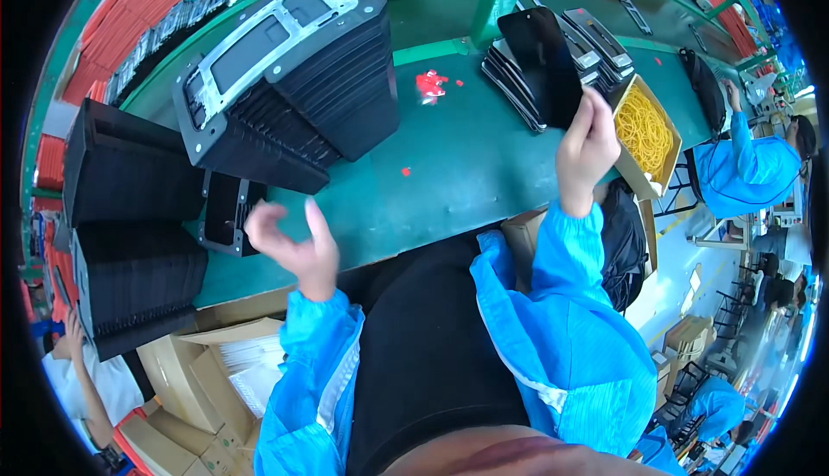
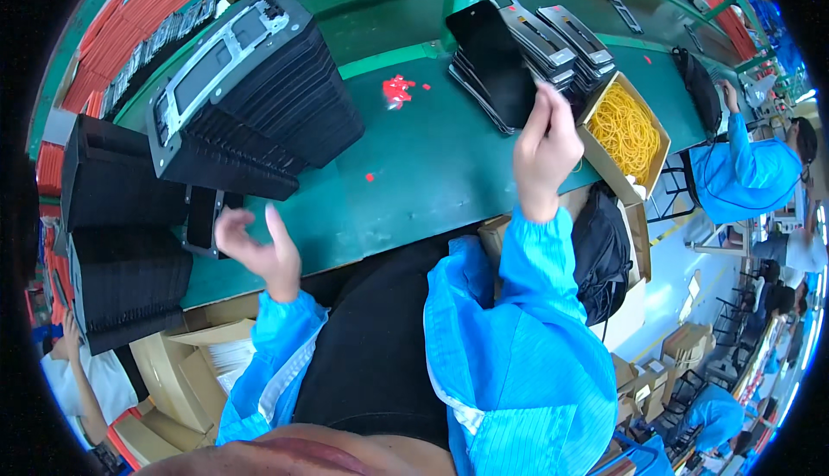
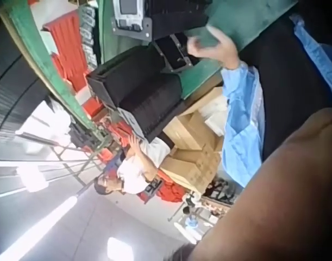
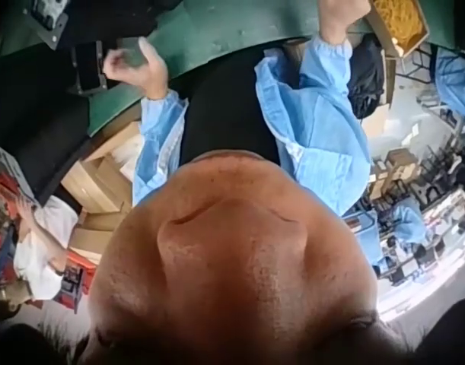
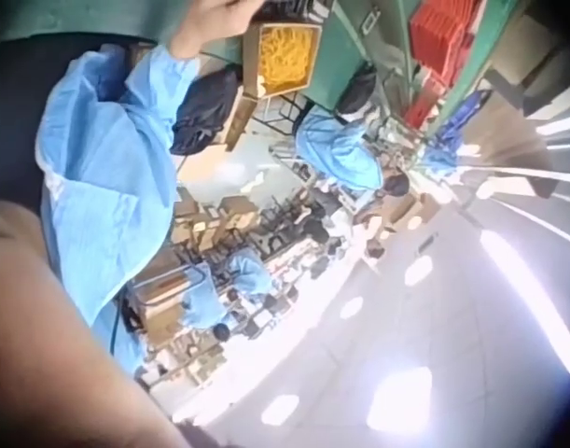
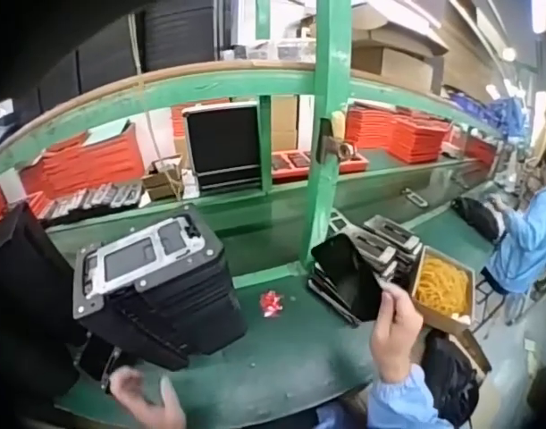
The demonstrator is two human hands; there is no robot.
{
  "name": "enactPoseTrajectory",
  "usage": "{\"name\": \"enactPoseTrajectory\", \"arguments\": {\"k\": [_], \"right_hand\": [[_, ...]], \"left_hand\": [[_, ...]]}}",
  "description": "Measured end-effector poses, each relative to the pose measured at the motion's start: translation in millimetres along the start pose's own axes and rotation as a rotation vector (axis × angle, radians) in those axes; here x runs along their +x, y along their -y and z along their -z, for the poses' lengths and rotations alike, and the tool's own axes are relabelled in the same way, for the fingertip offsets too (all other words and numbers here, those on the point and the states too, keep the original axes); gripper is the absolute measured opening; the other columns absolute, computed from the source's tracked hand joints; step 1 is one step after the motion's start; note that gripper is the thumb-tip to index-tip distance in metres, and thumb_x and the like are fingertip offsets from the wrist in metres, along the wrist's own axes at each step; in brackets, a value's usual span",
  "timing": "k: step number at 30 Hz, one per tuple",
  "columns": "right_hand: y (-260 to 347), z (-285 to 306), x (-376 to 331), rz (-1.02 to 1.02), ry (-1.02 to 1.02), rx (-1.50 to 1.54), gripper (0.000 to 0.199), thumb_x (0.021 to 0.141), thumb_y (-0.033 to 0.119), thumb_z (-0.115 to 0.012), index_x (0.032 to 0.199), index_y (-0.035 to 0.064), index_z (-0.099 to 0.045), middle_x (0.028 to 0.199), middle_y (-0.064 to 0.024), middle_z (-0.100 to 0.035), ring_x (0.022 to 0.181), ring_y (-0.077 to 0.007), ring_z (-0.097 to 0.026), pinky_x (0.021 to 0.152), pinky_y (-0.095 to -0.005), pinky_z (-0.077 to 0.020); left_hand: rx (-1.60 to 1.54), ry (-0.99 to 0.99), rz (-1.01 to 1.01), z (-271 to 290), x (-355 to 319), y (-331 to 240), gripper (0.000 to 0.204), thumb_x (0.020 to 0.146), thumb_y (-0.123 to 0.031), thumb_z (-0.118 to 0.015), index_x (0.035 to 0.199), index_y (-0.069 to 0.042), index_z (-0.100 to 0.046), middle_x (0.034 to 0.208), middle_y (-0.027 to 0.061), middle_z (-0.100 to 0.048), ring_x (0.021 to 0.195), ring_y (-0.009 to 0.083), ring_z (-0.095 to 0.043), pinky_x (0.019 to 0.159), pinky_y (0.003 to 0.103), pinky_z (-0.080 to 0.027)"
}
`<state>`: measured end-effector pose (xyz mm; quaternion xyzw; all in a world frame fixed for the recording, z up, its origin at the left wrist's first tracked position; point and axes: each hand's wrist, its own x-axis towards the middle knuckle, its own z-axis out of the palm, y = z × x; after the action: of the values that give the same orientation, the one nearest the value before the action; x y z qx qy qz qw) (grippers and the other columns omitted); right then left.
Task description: Assembling plastic device housings and packaging components on a factory production line.
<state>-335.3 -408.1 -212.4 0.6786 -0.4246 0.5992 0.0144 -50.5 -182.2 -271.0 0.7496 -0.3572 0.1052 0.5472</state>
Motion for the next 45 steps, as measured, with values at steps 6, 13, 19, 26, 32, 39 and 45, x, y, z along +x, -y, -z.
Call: {"name": "enactPoseTrajectory", "arguments": {"k": [6,13,19,26,32,39,45], "right_hand": [[93.9,18.0,-84.2,-0.124,0.728,0.696,0.022,0.094,0.007,-0.066,0.113,-0.0037,-0.069,0.105,-0.015,-0.074,0.09,-0.0246,-0.072,0.079,-0.0326,-0.056],[108.8,0.1,-65.9,-0.278,0.982,1.086,0.045,0.087,0.01,-0.064,0.129,-0.0024,-0.06,0.134,-0.0202,-0.058,0.114,-0.0283,-0.061,0.093,-0.0387,-0.051],[113.9,-15.3,-76.2,-0.461,1.068,1.316,0.046,0.088,0.01,-0.06,0.133,-0.0008,-0.056,0.132,-0.0148,-0.055,0.116,-0.0236,-0.057,0.098,-0.0363,-0.0468],[127.6,-31.1,-98.3,-0.863,0.791,1.335,0.03,0.102,0.012,-0.058,0.131,0.0032,-0.054,0.108,-0.0015,-0.056,0.099,-0.008,-0.055,0.084,-0.0259,-0.0476],[111.6,-30.1,-86.1,-0.861,1.115,1.551,0.022,0.105,0.024,-0.06,0.112,0.0034,-0.054,0.099,-0.0016,-0.057,0.088,-0.0081,-0.055,0.079,-0.0252,-0.0473],[86.8,-63.6,-23.9,-0.919,1.163,1.775,0.033,0.1,0.036,-0.061,0.095,0.0059,-0.049,0.089,-0.0059,-0.05,0.082,-0.018,-0.055,0.073,-0.0312,-0.0459],[2.6,-146.9,6.3,-0.02,1.083,0.471,0.02,0.092,0.019,-0.066,0.091,0.0001,-0.059,0.076,-0.0081,-0.059,0.068,-0.0209,-0.058,0.063,-0.0399,-0.0492]], "left_hand": [[-0.967,0.712,0.206,-19.6,-33.7,-86.3,0.11,0.089,-0.036,-0.073,0.162,-0.003,0.002,0.151,0.0237,-0.033,0.127,0.0341,-0.052,0.098,0.043,-0.052],[-0.87,0.897,0.006,-33.1,-18.5,-58.6,0.11,0.094,-0.033,-0.068,0.161,-0.006,0.015,0.154,0.0256,-0.03,0.13,0.035,-0.05,0.099,0.043,-0.05],[-0.782,0.904,0.048,-17.4,-20.5,-49.6,0.101,0.095,-0.027,-0.067,0.162,-0.001,0.004,0.154,0.0285,-0.031,0.128,0.0395,-0.052,0.098,0.044,-0.051],[-0.267,0.805,-0.369,-14.2,-24.0,-34.2,0.098,0.078,-0.009,-0.076,0.162,-0.016,-0.025,0.144,0.0266,-0.04,0.12,0.0478,-0.055,0.096,0.049,-0.051],[-0.374,0.834,-0.383,-9.6,-23.2,-22.0,0.102,0.074,-0.002,-0.073,0.161,-0.023,-0.025,0.141,0.0232,-0.044,0.114,0.0444,-0.058,0.091,0.047,-0.053],[-0.561,0.994,0.257,3.4,-12.8,-40.6,0.085,0.085,-0.005,-0.064,0.161,-0.01,-0.025,0.146,0.0228,-0.046,0.11,0.0314,-0.062,0.081,0.041,-0.055],[-1.026,0.957,0.56,15.4,-8.1,-44.2,0.072,0.096,-0.022,-0.059,0.158,-0.003,-0.027,0.154,0.027,-0.04,0.109,0.0265,-0.064,0.079,0.038,-0.056]]}}
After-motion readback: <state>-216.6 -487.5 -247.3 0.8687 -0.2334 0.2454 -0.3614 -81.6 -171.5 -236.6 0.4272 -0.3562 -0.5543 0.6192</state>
